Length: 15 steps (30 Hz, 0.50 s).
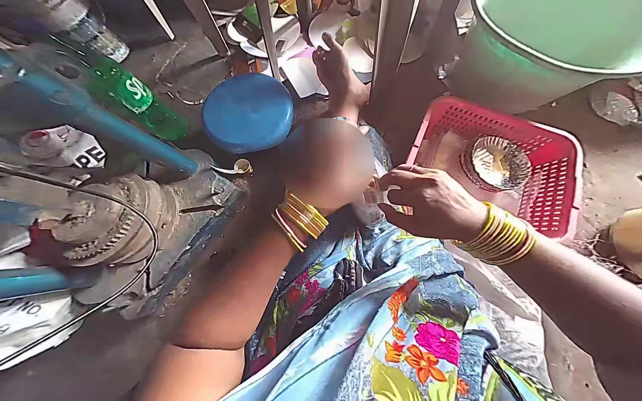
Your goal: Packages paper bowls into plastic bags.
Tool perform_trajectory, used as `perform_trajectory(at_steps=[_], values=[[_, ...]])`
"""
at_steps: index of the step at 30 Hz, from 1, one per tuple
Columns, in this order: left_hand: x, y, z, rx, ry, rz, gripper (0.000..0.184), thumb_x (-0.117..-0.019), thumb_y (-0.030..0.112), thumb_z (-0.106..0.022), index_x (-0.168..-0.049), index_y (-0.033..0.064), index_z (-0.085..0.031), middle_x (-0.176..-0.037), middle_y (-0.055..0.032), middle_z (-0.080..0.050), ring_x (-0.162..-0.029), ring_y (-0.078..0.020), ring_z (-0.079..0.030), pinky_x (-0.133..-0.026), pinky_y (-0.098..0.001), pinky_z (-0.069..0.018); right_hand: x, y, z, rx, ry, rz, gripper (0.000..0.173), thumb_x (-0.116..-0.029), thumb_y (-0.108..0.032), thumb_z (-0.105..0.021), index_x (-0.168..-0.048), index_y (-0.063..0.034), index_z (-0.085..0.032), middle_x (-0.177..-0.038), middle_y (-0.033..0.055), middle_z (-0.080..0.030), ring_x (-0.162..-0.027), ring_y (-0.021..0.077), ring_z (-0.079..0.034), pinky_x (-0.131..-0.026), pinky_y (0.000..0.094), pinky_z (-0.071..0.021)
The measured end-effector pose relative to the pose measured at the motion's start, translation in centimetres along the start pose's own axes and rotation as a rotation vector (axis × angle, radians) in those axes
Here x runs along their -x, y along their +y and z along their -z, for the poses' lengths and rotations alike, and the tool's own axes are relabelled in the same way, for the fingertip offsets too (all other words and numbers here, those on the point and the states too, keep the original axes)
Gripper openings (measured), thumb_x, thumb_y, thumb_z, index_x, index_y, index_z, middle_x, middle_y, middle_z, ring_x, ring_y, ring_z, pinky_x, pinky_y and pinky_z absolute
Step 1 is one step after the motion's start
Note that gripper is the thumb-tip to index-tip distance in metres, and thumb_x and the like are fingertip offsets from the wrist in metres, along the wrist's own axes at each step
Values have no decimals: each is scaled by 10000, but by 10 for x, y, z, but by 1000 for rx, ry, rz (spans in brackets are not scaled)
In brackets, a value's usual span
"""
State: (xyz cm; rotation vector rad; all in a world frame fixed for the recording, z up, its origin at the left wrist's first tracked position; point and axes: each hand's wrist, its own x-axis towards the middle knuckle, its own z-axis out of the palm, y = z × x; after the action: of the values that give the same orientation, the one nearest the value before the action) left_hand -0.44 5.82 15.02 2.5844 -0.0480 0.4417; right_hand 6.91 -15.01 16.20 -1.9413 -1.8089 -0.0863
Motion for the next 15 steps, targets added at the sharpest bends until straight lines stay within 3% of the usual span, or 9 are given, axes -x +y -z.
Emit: perform_trajectory(at_steps=[1,3,5,6,9,11,12,13,15], values=[[-3,-2,-2,-22,-50,39,729,-747,330,-890,-1368,46,-634,-1379,-195,-600,-1244,-405,-572,-998,-595,-466,0,-1,-1,8,-14,15,285,-932,-238,-601,-720,-78,-703,-983,79,-738,-951,221,-693,-779,358,-562],[-3,-5,7,-15,-110,90,402,-809,246,-848,-1117,11,-744,-1152,-190,-685,-1078,-379,-651,-892,-582,-521,2,0,-2,25,-31,33,334,-957,-272,-595,-700,-77,-685,-948,83,-730,-971,234,-693,-788,366,-564],[4,-4,18,-21,-35,81,138,-860,112,-755,-876,-23,-731,-895,-170,-689,-833,-324,-696,-728,-523,-564,7,-1,0,82,-23,18,411,-983,-310,-572,-650,-78,-638,-857,89,-704,-929,254,-690,-750,395,-547],[10,-1,22,-7,38,74,102,-868,70,-724,-845,-29,-717,-846,-161,-674,-772,-302,-684,-685,-493,-558,11,-4,2,122,-15,-18,437,-990,-321,-563,-639,-69,-630,-824,99,-699,-901,274,-692,-732,427,-539],[23,6,29,32,163,43,70,-901,46,-689,-861,-11,-679,-885,-140,-655,-736,-236,-652,-644,-395,-541,18,-11,8,200,-6,-164,411,-983,-283,-546,-656,-56,-647,-750,111,-676,-844,319,-685,-716,494,-503],[24,10,24,67,139,-18,83,-903,74,-694,-907,-7,-672,-1031,-152,-679,-829,-233,-685,-699,-390,-582,20,-15,8,193,-3,-173,363,-959,-253,-552,-669,-63,-657,-749,101,-686,-836,312,-694,-710,490,-523],[21,12,20,61,100,-52,167,-896,130,-724,-980,-9,-685,-1166,-163,-678,-970,-261,-696,-798,-432,-591,20,-16,6,171,1,-158,339,-951,-243,-560,-679,-70,-669,-796,92,-710,-866,294,-704,-722,470,-542],[18,16,16,32,33,-66,337,-887,217,-765,-1123,-9,-682,-1314,-172,-634,-1142,-312,-649,-907,-502,-548,21,-19,3,145,-2,-139,332,-949,-234,-564,-680,-72,-672,-858,91,-734,-898,278,-710,-735,448,-556],[6,24,9,-63,-108,-48,631,-860,314,-805,-1395,56,-593,-1479,-155,-538,-1315,-370,-527,-982,-581,-456,20,-23,-4,108,-13,-89,300,-933,-188,-560,-691,-57,-680,-931,102,-748,-956,268,-713,-768,416,-566]])
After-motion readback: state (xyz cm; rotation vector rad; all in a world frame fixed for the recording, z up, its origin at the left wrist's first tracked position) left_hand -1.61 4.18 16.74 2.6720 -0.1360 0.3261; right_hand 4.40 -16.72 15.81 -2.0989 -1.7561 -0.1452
